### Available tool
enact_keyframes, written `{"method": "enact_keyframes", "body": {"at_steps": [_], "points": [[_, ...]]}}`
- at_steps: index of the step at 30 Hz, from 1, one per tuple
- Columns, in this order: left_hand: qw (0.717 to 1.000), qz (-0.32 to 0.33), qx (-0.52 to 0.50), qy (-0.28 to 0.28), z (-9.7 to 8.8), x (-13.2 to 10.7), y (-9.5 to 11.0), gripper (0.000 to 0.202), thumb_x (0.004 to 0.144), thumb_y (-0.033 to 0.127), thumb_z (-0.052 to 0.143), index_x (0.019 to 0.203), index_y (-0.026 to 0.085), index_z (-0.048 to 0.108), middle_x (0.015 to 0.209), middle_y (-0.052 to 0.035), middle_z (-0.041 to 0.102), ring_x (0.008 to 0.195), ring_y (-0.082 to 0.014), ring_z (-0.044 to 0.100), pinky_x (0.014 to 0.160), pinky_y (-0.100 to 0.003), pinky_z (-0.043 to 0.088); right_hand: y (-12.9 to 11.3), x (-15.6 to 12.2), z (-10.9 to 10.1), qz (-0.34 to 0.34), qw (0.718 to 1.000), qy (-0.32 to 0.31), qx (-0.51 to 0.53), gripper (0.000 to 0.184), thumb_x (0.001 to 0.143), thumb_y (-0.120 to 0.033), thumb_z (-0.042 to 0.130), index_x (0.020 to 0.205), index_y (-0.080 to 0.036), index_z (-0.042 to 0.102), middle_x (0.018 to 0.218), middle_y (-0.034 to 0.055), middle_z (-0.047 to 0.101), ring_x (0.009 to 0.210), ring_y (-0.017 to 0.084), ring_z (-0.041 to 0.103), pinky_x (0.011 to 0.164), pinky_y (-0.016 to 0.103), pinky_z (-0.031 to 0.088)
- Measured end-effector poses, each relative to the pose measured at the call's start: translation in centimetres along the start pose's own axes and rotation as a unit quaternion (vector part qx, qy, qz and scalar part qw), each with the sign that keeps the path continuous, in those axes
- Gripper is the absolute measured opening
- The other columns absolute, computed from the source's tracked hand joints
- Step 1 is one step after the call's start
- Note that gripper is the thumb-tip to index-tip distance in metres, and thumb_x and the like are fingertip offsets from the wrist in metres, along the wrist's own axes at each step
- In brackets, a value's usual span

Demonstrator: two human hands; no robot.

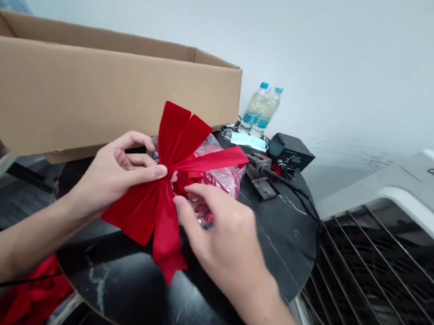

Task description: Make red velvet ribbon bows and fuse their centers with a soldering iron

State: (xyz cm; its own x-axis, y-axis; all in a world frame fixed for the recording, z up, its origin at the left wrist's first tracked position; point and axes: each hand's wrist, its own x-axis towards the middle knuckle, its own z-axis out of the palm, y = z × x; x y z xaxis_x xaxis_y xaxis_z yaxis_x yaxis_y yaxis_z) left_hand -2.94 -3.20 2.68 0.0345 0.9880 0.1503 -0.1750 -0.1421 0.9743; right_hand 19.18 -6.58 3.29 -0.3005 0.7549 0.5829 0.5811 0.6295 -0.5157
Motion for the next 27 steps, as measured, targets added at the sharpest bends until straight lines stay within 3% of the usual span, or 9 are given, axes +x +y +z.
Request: {"method": "enact_keyframes", "body": {"at_steps": [3, 6, 9, 12, 16, 21, 23, 25, 27], "points": [[0.999, 0.026, 0.015, -0.017, 1.3, -1.5, 0.8, 0.043, 0.073, 0.026, 0.091, 0.101, 0.024, 0.057, 0.072, 0.0021, 0.075, 0.067, -0.018, 0.077, 0.066, -0.024, 0.062, -1.2, -1.3, 2.2, -0.017, 0.998, 0.047, 0.03, 0.014, 0.093, -0.017, 0.065, 0.103, -0.019, 0.074, 0.095, 0.0026, 0.08, 0.074, 0.016, 0.074, 0.074, 0.028, 0.061], [0.999, 0.027, 0.006, -0.032, 2.3, -3.5, 1.1, 0.045, 0.072, 0.023, 0.091, 0.101, 0.024, 0.057, 0.073, 0.0019, 0.075, 0.067, -0.0179, 0.077, 0.065, -0.024, 0.062, -1.7, -3.0, 2.5, -0.013, 0.994, 0.094, 0.051, 0.013, 0.09, -0.013, 0.063, 0.094, -0.017, 0.074, 0.083, 0.0013, 0.078, 0.067, 0.014, 0.071, 0.071, 0.025, 0.059], [0.999, 0.016, -0.021, -0.034, 2.9, -5.6, 1.1, 0.048, 0.071, 0.019, 0.091, 0.102, 0.024, 0.056, 0.073, 0.0017, 0.077, 0.065, -0.0152, 0.075, 0.064, -0.021, 0.06, -2.8, -5.8, 1.9, 0.08, 0.985, 0.086, 0.127, 0.008, 0.087, -0.015, 0.065, 0.089, -0.017, 0.072, 0.071, -0.0005, 0.071, 0.059, 0.012, 0.066, 0.062, 0.024, 0.055], [0.999, 0.017, -0.029, -0.03, 3.3, -7.5, 1.2, 0.047, 0.071, 0.021, 0.092, 0.101, 0.024, 0.056, 0.07, 0.0015, 0.078, 0.062, -0.0132, 0.074, 0.06, -0.018, 0.057, -4.1, -8.8, 1.2, 0.202, 0.942, 0.01, 0.266, 0.012, 0.082, -0.016, 0.068, 0.094, -0.018, 0.07, 0.079, 0.0004, 0.071, 0.061, 0.011, 0.064, 0.057, 0.021, 0.051], [0.999, 0.05, -0.016, 0.0, 3.6, -8.8, 2.1, 0.043, 0.073, 0.025, 0.091, 0.099, 0.024, 0.057, 0.07, 0.0018, 0.078, 0.065, -0.0135, 0.075, 0.063, -0.017, 0.057, -5.1, -12.4, 0.2, 0.271, 0.851, -0.142, 0.427, 0.022, 0.077, -0.012, 0.071, 0.097, -0.019, 0.068, 0.087, -0.0007, 0.07, 0.071, 0.009, 0.063, 0.065, 0.019, 0.049], [0.999, 0.044, -0.016, 0.004, 3.7, -8.2, 3.3, 0.044, 0.072, 0.028, 0.091, 0.1, 0.025, 0.057, 0.068, 0.0018, 0.077, 0.061, -0.0164, 0.074, 0.056, -0.02, 0.057, -4.7, -15.6, -3.1, 0.318, 0.787, -0.346, 0.4, 0.007, 0.083, -0.017, 0.07, 0.089, -0.018, 0.066, 0.07, -0.0045, 0.065, 0.056, 0.006, 0.058, 0.055, 0.015, 0.043], [0.999, 0.039, -0.015, -0.008, 3.9, -7.3, 3.3, 0.042, 0.07, 0.027, 0.093, 0.098, 0.024, 0.061, 0.07, 0.0004, 0.078, 0.066, -0.0179, 0.076, 0.061, -0.023, 0.06, -3.8, -15.2, -5.1, 0.344, 0.797, -0.375, 0.324, 0.02, 0.087, -0.024, 0.07, 0.106, -0.02, 0.067, 0.07, -0.0039, 0.067, 0.048, 0.006, 0.057, 0.048, 0.015, 0.042], [0.999, 0.035, -0.013, -0.021, 4.3, -6.1, 3.0, 0.04, 0.067, 0.025, 0.094, 0.094, 0.023, 0.064, 0.071, -0.0007, 0.078, 0.068, -0.0184, 0.076, 0.062, -0.023, 0.06, -2.7, -13.5, -6.5, 0.364, 0.852, -0.271, 0.26, 0.035, 0.09, -0.035, 0.072, 0.121, -0.021, 0.062, 0.071, -0.0032, 0.068, 0.044, 0.007, 0.056, 0.043, 0.015, 0.04], [0.999, 0.028, -0.012, -0.032, 4.9, -4.7, 2.6, 0.037, 0.066, 0.025, 0.094, 0.09, 0.022, 0.066, 0.074, -0.0015, 0.078, 0.069, -0.0186, 0.076, 0.063, -0.024, 0.061, -1.7, -10.7, -6.8, 0.34, 0.897, -0.139, 0.246, 0.036, 0.092, -0.047, 0.071, 0.116, -0.02, 0.065, 0.069, -0.0015, 0.069, 0.043, 0.009, 0.057, 0.041, 0.017, 0.04]]}}
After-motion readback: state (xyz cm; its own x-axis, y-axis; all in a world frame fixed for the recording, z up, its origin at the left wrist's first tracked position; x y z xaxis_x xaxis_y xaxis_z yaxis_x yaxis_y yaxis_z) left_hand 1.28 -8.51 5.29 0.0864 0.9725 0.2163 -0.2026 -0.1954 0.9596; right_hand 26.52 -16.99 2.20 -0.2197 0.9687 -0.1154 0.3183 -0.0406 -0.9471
